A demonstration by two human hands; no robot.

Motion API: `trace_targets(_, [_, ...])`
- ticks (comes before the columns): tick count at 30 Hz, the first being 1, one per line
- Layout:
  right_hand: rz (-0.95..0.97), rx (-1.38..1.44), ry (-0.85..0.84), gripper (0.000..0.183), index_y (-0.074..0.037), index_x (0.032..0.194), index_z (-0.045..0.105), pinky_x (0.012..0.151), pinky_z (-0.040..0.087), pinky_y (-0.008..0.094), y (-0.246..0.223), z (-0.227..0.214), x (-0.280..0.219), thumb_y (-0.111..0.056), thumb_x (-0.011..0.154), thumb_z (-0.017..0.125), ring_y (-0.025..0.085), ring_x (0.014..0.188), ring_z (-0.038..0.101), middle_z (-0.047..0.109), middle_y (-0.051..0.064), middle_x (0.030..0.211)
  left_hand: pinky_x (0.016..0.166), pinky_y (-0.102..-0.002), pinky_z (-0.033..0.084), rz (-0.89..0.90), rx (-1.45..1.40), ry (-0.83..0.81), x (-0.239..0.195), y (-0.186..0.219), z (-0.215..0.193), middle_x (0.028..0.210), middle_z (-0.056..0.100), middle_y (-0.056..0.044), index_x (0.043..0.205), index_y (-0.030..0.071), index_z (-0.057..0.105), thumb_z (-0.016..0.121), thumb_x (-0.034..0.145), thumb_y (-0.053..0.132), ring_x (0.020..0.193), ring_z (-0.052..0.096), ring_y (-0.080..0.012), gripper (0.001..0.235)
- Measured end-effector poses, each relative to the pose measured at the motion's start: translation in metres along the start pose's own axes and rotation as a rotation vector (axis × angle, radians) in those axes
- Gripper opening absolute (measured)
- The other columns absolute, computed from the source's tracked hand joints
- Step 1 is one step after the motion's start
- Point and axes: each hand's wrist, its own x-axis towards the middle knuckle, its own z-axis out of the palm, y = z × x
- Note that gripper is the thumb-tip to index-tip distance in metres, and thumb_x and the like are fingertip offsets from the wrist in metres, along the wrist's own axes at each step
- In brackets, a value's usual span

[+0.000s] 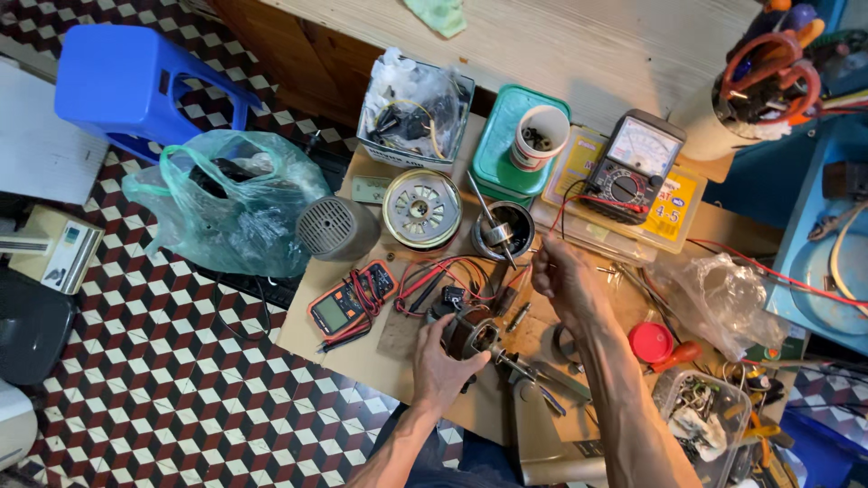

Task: The person cleans a motor shaft with a cloth, then assembles the motor by inserting the shaft into the stator and tightening screws. They connect wires to a multimeter and use a power drill to rotate the shaft for testing.

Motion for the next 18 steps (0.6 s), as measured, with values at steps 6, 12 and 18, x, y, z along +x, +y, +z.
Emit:
trace_targets(6, [-0.154, -1.489, 0.230, 0.058, -0.011, 0.112, 0.075, 0.069, 0.055, 0.045, 0.000, 0.049, 0.053, -0.063, 0.086, 0.064, 0.030, 0.075, 0.072, 0.076, 0.017, 0.084, 0.098, -0.043, 0.049, 0.064, 0.038, 0.028, 0.000, -0.007, 0.005, 0.122, 0.058, -0.012, 0.129, 0.010, 0.059, 0.094, 0.057, 0.029, 0.116, 0.056, -0.0317, 0.083])
trace_targets(12, [-0.008, -1.854, 0.176, 0.066, -0.014, 0.110, 0.078, 0.073, 0.059, 0.049, -0.009, 0.071, 0.070, -0.072, 0.082, 0.067, 0.035, 0.085, 0.074, 0.076, 0.020, 0.093, 0.103, -0.045, 0.044, -0.006, 0.060, -0.031, 0.001, -0.009, 0.005, 0.126, 0.054, -0.013, 0.133, 0.012, 0.055, 0.094, 0.059, 0.033, 0.121, 0.050, -0.0324, 0.086])
trace_targets(18, [0.023, -1.785, 0.186, 0.068, -0.007, 0.094, 0.081, 0.068, 0.058, 0.044, -0.023, 0.081, 0.064, -0.071, 0.076, 0.069, 0.029, 0.076, 0.076, 0.078, 0.015, 0.083, 0.105, -0.047, 0.042, 0.007, 0.045, -0.019, 0.000, -0.004, 0.003, 0.127, 0.055, -0.012, 0.132, 0.013, 0.056, 0.093, 0.059, 0.033, 0.124, 0.048, -0.0326, 0.084])
